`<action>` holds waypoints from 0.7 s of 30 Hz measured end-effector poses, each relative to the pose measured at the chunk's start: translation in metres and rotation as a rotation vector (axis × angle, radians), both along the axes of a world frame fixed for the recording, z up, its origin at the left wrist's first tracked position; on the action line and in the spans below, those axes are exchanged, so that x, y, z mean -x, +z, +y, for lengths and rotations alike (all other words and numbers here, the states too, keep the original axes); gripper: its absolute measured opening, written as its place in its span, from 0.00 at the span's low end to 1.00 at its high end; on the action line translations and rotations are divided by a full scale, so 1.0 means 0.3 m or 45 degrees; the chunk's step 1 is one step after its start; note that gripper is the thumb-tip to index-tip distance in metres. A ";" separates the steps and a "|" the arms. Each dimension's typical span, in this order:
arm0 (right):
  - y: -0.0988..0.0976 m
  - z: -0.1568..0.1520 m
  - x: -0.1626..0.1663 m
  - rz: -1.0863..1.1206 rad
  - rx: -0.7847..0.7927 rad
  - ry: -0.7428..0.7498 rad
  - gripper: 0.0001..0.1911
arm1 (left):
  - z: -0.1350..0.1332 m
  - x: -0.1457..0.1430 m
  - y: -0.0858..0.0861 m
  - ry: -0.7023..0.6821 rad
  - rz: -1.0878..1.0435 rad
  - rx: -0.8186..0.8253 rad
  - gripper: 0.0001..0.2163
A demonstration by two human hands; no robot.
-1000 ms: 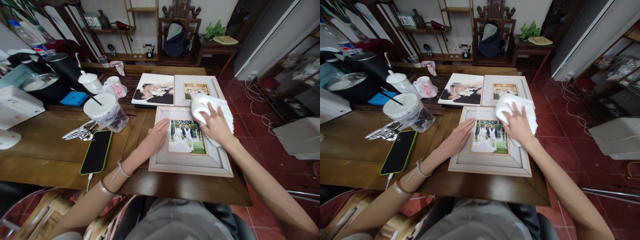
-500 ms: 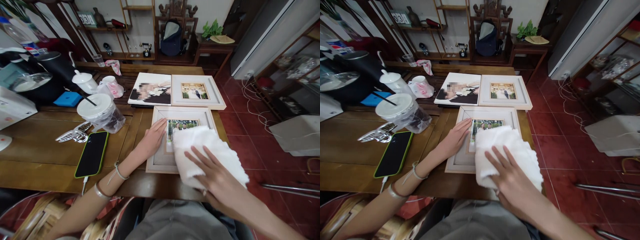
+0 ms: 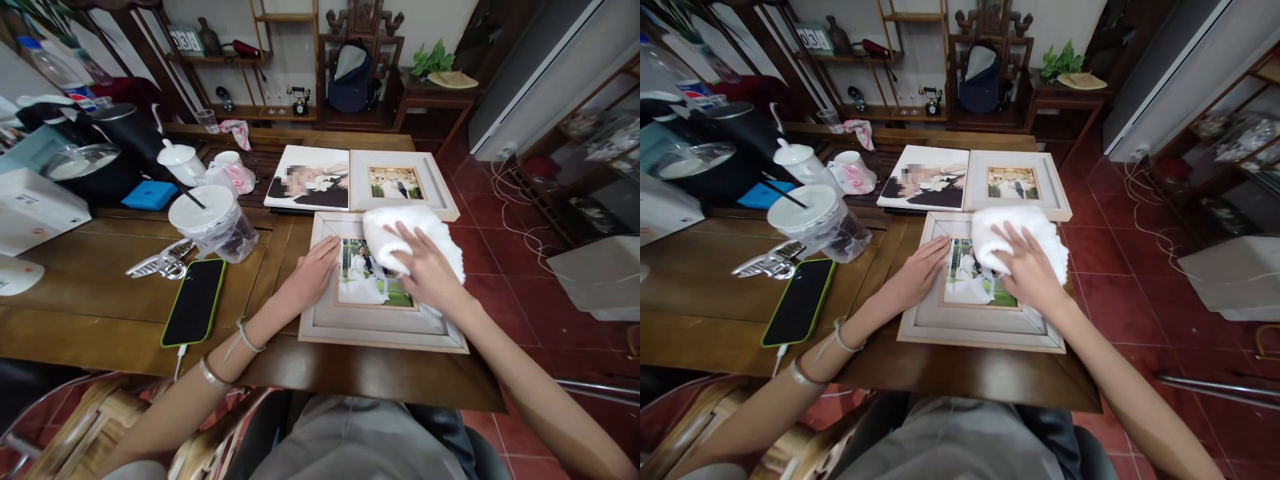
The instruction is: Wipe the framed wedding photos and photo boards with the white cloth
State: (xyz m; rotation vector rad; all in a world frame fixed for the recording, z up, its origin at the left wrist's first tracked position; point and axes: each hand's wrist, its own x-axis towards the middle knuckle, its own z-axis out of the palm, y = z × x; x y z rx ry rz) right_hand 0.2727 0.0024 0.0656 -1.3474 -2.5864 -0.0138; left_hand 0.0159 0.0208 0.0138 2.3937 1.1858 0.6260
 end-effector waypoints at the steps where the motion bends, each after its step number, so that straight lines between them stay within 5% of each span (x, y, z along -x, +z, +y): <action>1: -0.004 0.036 0.001 -0.010 -0.046 -0.042 0.20 | 0.001 0.001 -0.002 -0.003 -0.002 -0.007 0.19; 6: -0.015 0.081 0.024 -0.107 -0.066 -0.079 0.23 | 0.002 0.004 -0.009 -0.007 -0.002 -0.040 0.20; 16: 0.078 -0.350 0.085 0.000 0.371 0.270 0.19 | -0.003 -0.002 -0.015 0.009 -0.039 -0.075 0.22; 21: 0.062 -0.387 0.106 0.061 0.317 0.324 0.19 | -0.003 -0.003 -0.008 0.008 -0.028 -0.050 0.21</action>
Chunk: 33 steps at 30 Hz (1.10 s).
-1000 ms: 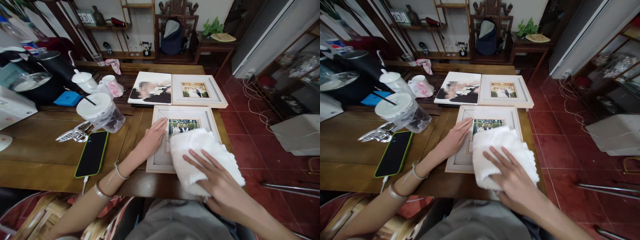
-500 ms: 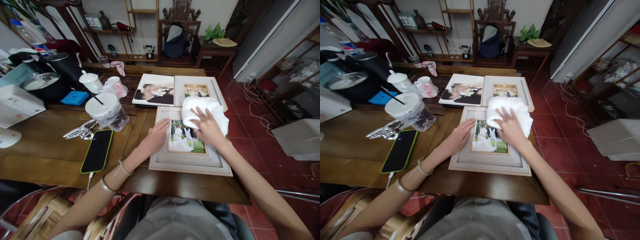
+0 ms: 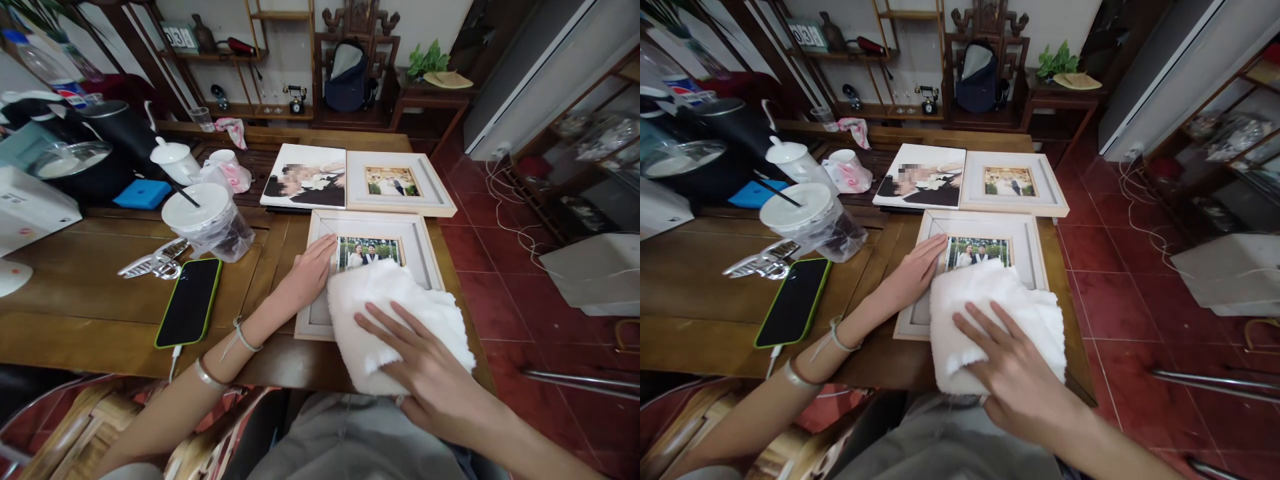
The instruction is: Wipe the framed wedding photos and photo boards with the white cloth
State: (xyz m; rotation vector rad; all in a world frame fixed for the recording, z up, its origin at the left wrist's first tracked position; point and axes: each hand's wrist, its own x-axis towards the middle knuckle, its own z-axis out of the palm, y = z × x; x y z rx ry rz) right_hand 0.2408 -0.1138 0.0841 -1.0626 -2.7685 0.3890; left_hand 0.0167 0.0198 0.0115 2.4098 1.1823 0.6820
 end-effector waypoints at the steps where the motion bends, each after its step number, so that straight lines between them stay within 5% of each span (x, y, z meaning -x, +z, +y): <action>1: -0.011 0.015 0.000 0.015 -0.005 -0.023 0.18 | 0.000 0.001 0.000 0.001 0.001 0.004 0.21; 11: -0.054 0.394 -0.050 -0.233 -0.366 -0.439 0.22 | 0.009 0.011 -0.005 -0.031 0.025 0.016 0.22; 16: -0.067 0.521 -0.039 -0.271 -0.333 -0.340 0.25 | 0.010 0.008 -0.008 -0.018 -0.012 0.012 0.22; 28: 0.084 0.083 -0.025 -0.120 0.208 -0.023 0.26 | 0.002 0.003 -0.001 0.003 -0.020 0.026 0.21; 33: 0.127 0.065 -0.070 -0.095 0.372 -0.015 0.27 | 0.001 0.001 0.004 0.008 0.003 0.033 0.21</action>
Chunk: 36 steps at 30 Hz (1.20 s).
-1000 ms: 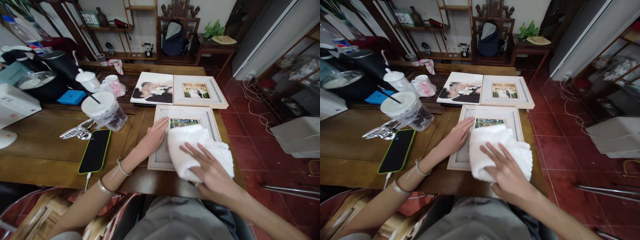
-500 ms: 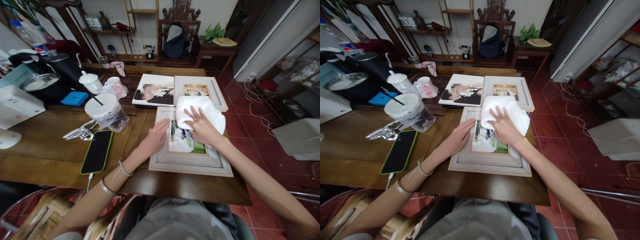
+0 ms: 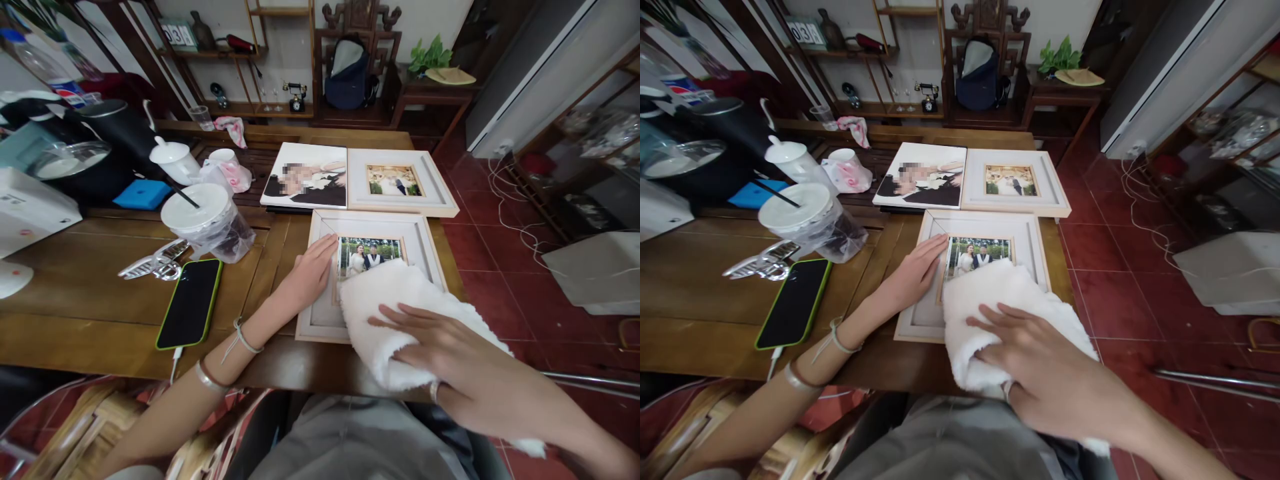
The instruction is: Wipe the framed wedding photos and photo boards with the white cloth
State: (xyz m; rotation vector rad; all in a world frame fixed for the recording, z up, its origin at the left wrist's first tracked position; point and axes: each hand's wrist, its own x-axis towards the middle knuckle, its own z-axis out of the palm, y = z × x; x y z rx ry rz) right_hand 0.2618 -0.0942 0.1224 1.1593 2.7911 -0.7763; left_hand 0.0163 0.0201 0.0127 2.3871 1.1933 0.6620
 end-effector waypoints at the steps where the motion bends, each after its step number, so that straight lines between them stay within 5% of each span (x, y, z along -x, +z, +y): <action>1: -0.004 0.015 -0.005 -0.011 0.021 -0.024 0.27 | 0.000 0.001 -0.001 0.000 -0.001 -0.002 0.21; 12: -0.171 0.356 0.029 -0.170 -0.684 -0.493 0.25 | 0.010 0.011 -0.008 -0.039 -0.001 -0.020 0.23; 15: -0.167 0.420 0.077 -0.209 -0.669 -0.498 0.25 | 0.007 0.012 -0.009 -0.055 -0.029 -0.028 0.24; 25: -0.143 0.092 0.270 -0.175 -0.260 -0.036 0.19 | -0.011 -0.001 0.025 0.099 -0.211 -0.007 0.20; 36: -0.093 -0.017 0.009 -0.177 -0.323 -0.159 0.17 | -0.002 0.000 0.032 0.039 -0.082 0.027 0.20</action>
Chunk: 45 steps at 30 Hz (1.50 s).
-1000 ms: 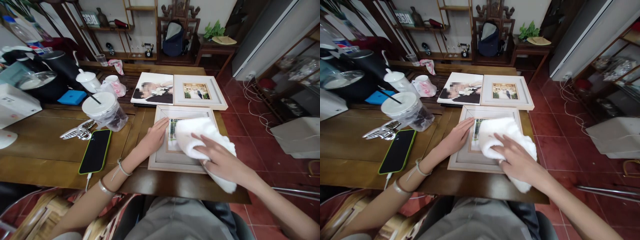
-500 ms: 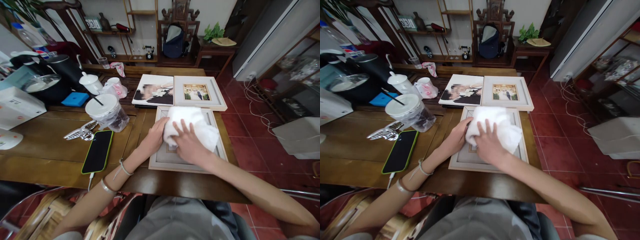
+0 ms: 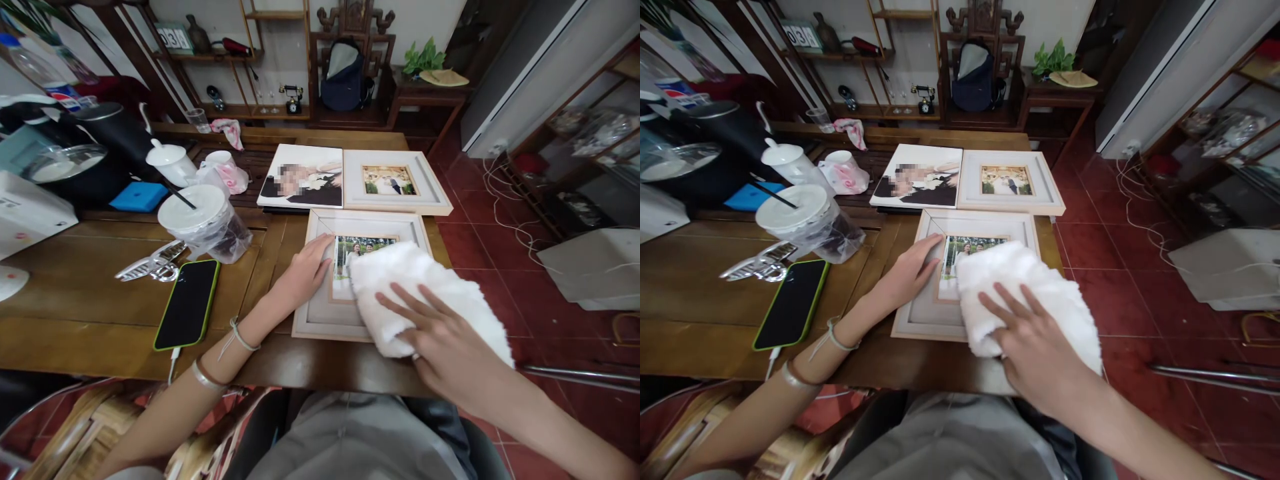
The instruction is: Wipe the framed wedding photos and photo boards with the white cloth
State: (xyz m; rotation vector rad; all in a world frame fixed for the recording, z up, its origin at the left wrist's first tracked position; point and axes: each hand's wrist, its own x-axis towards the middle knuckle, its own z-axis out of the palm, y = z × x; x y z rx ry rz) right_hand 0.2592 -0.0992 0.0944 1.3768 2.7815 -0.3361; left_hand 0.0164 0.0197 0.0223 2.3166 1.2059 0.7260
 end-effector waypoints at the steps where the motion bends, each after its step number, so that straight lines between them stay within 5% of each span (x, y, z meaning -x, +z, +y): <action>1: 0.007 -0.006 -0.038 -0.014 -0.041 -0.027 0.17 | -0.001 -0.001 0.001 0.001 0.005 0.006 0.20; 7: 0.074 0.079 -0.251 0.006 -0.340 -0.186 0.14 | -0.013 -0.004 0.000 0.046 0.022 0.065 0.22; 12: 0.082 0.243 -0.208 0.332 -0.771 -0.612 0.11 | -0.013 -0.003 -0.009 0.029 0.014 0.048 0.22; 14: 0.055 0.304 -0.120 0.375 -0.834 -0.532 0.11 | -0.010 -0.002 -0.013 0.027 0.012 0.040 0.22; 20: 0.007 0.464 0.160 0.114 -0.608 0.116 0.17 | -0.002 -0.001 -0.019 -0.007 -0.037 0.025 0.21; 24: -0.012 0.511 0.206 -0.011 -0.441 0.231 0.22 | 0.001 -0.003 -0.015 0.003 -0.022 0.030 0.19; 31: -0.014 0.446 0.043 -0.115 -0.392 0.078 0.24 | 0.006 -0.001 -0.031 -0.027 -0.017 -0.034 0.17; 38: 0.088 0.379 -0.176 -0.333 -0.403 -0.182 0.15 | 0.007 0.000 -0.029 -0.020 0.011 -0.020 0.17; 42: 0.154 0.359 -0.265 -0.174 -0.850 -0.571 0.09 | 0.007 0.000 -0.027 -0.023 0.018 -0.017 0.17; 45: 0.136 0.357 -0.265 -0.047 -1.174 -0.463 0.06 | 0.006 0.000 -0.026 -0.021 0.021 -0.009 0.17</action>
